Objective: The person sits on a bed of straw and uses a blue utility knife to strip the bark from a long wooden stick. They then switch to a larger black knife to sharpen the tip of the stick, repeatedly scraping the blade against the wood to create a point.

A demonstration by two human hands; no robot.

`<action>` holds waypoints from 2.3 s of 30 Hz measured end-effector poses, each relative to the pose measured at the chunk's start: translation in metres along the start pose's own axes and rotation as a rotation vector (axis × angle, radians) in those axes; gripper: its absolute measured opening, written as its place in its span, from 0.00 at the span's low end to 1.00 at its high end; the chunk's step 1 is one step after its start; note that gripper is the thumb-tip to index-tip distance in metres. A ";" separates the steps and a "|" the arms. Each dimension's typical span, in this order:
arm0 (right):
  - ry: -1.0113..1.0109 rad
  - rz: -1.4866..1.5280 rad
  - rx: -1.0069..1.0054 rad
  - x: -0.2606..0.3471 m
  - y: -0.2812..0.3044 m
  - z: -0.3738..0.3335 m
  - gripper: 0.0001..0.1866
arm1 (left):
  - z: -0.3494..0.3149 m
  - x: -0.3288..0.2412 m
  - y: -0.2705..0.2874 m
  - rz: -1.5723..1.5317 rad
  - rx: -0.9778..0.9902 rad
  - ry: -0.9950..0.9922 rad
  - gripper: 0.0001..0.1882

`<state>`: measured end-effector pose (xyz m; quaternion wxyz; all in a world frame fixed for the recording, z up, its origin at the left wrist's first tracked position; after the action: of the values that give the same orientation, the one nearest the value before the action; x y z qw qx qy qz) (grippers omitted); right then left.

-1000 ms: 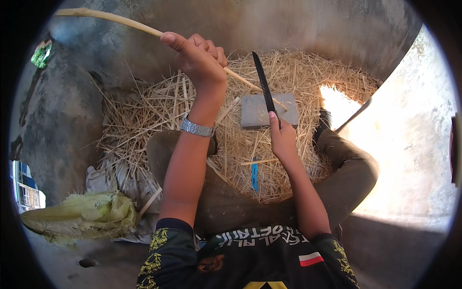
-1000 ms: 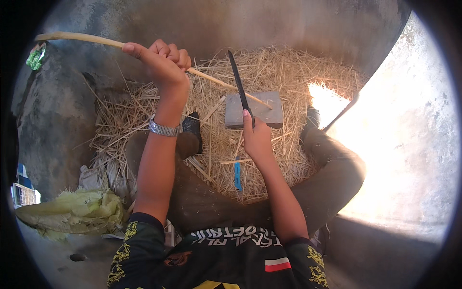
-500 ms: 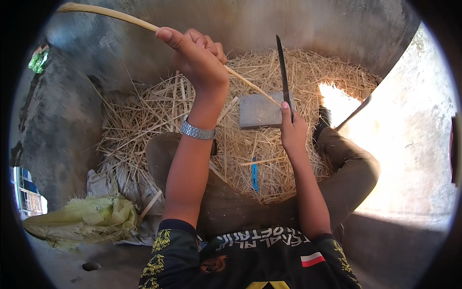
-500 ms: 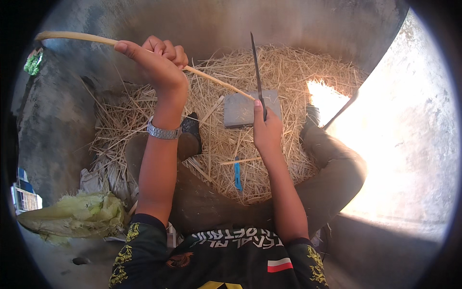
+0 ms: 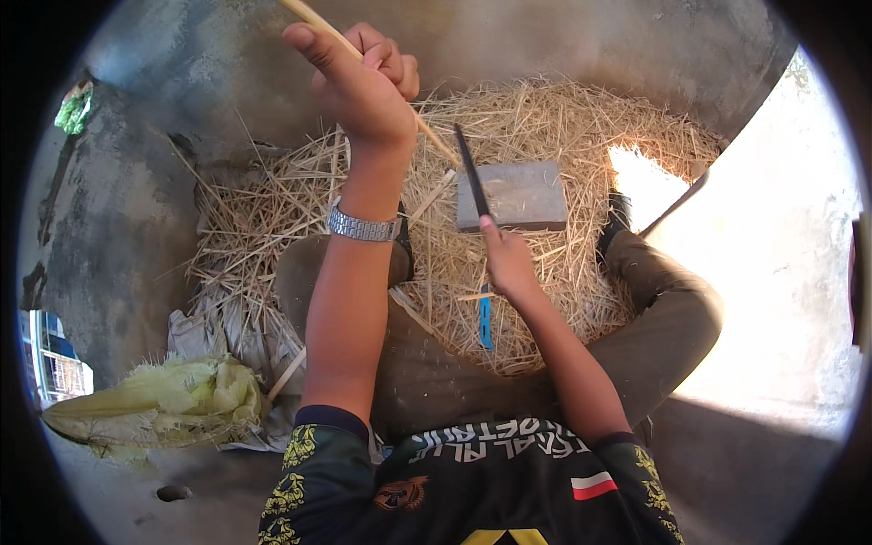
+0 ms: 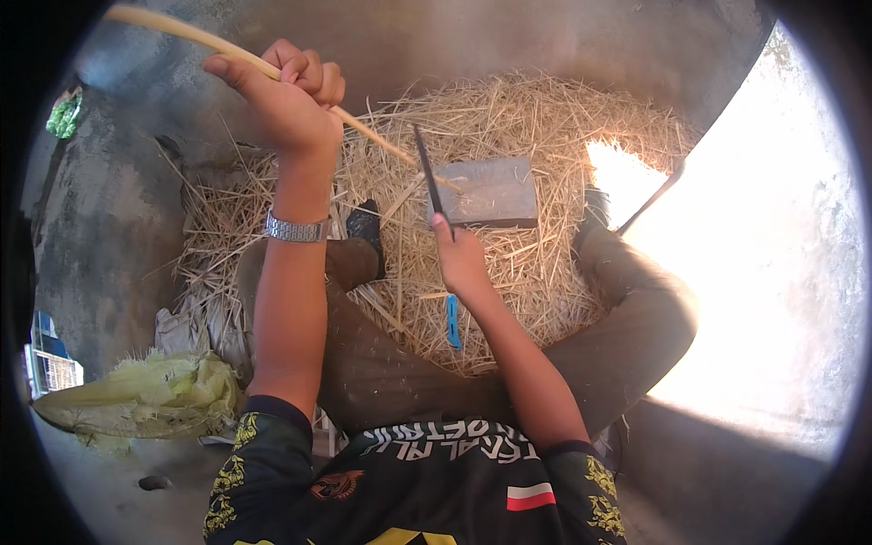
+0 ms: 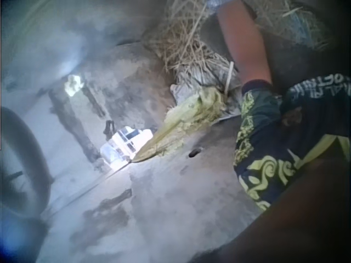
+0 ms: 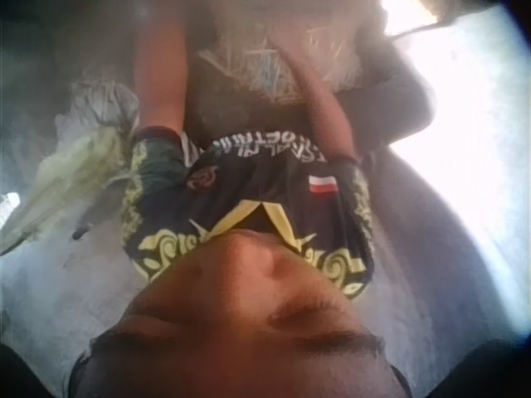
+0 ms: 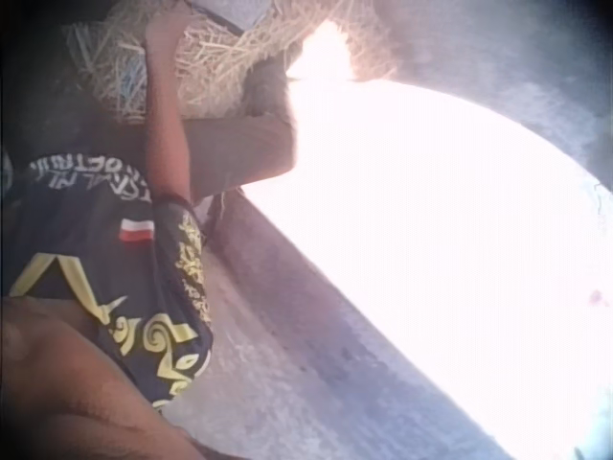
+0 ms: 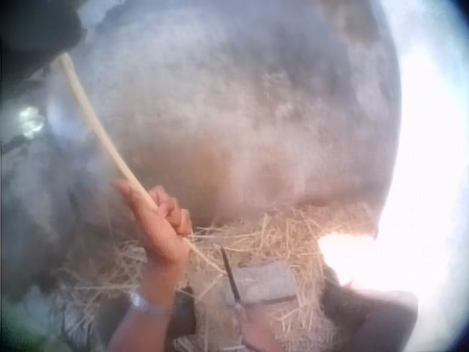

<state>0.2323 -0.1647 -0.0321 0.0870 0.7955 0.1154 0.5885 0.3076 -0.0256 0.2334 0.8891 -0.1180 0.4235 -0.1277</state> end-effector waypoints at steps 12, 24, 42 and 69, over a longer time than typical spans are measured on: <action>0.552 0.495 -0.190 -0.005 -0.012 0.002 0.30 | -0.003 -0.003 0.012 -0.024 -0.020 -0.002 0.42; 0.490 0.571 -0.180 0.079 0.041 -0.032 0.26 | 0.002 -0.013 0.021 0.031 0.036 0.010 0.42; 0.449 0.333 -0.145 0.073 0.033 -0.023 0.24 | 0.002 -0.011 0.054 -0.113 -0.079 -0.049 0.38; 0.239 0.034 -0.194 -0.077 -0.021 0.043 0.26 | 0.013 -0.013 0.071 0.080 -0.219 -0.019 0.40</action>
<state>0.2504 -0.1668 -0.1207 0.1388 0.7096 0.0540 0.6886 0.3184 0.0470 0.2280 0.8791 -0.1988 0.4310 -0.0439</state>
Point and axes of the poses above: each hand's wrist, its own z-axis towards the middle knuckle, its own y-axis out of the back of the hand, x = y × z, the point moved 4 cm from there along z, towards the middle knuckle, and after that the axes turned 5 degrees about x, right-handed, at the moved point
